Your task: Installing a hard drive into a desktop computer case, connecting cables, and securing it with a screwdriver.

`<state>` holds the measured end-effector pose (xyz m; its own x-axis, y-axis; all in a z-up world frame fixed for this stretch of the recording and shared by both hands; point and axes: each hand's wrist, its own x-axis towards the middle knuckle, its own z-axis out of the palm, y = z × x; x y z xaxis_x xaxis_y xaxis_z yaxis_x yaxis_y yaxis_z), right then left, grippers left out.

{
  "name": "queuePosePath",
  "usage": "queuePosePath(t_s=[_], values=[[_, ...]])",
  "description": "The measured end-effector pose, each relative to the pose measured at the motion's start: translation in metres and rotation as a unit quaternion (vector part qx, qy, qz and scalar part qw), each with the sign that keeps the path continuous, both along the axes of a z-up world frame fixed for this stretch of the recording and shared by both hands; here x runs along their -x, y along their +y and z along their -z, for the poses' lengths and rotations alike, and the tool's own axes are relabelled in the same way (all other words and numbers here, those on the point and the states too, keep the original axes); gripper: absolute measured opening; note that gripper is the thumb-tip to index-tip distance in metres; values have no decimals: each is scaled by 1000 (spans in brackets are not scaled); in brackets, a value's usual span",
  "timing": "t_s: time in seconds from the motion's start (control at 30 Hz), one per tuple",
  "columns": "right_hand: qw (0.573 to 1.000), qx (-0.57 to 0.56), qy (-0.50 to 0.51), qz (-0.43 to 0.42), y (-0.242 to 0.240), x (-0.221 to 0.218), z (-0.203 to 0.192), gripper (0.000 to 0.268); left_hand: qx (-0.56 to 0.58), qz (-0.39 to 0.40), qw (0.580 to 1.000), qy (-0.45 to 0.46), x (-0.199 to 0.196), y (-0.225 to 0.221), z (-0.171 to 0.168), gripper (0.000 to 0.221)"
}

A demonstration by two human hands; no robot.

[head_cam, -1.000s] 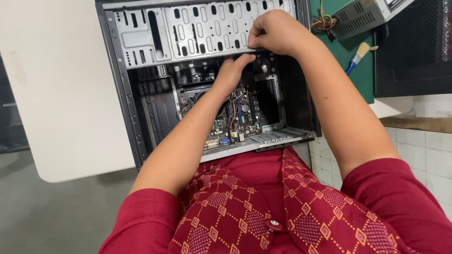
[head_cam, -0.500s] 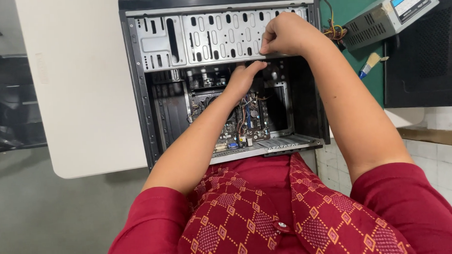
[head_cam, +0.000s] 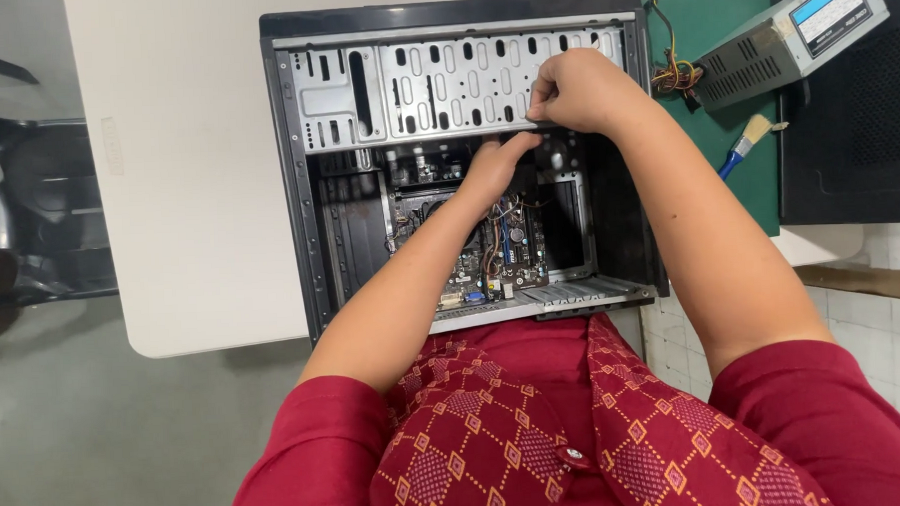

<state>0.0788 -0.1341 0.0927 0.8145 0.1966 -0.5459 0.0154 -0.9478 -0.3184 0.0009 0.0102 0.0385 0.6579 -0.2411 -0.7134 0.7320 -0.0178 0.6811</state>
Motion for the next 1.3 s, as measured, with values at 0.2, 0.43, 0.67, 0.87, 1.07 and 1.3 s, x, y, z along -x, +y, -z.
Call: queuePosePath(t_s=[0.2, 0.43, 0.67, 0.87, 1.07, 1.3], values=[[1000, -25, -16, -5, -6, 4, 0, 10, 11, -8, 1000, -4, 1, -1, 5, 95], [995, -73, -61, -14, -38, 6, 4, 14, 42, -30, 995, -89, 1, -6, 28, 80], [859, -356, -317, 185, -183, 18, 51, 19, -21, 25, 999, -6, 0, -3, 20, 106], [903, -143, -249, 320, -237, 71, 163, 27, -12, 12, 999, -37, 7, 3, 34, 101], [953, -74, -93, 280, -231, 109, 271, 45, 42, -29, 997, -59, 14, 3, 20, 101], [937, -106, -138, 304, -208, 147, 260, 34, 60, -27, 996, -62, 17, 5, 7, 107]])
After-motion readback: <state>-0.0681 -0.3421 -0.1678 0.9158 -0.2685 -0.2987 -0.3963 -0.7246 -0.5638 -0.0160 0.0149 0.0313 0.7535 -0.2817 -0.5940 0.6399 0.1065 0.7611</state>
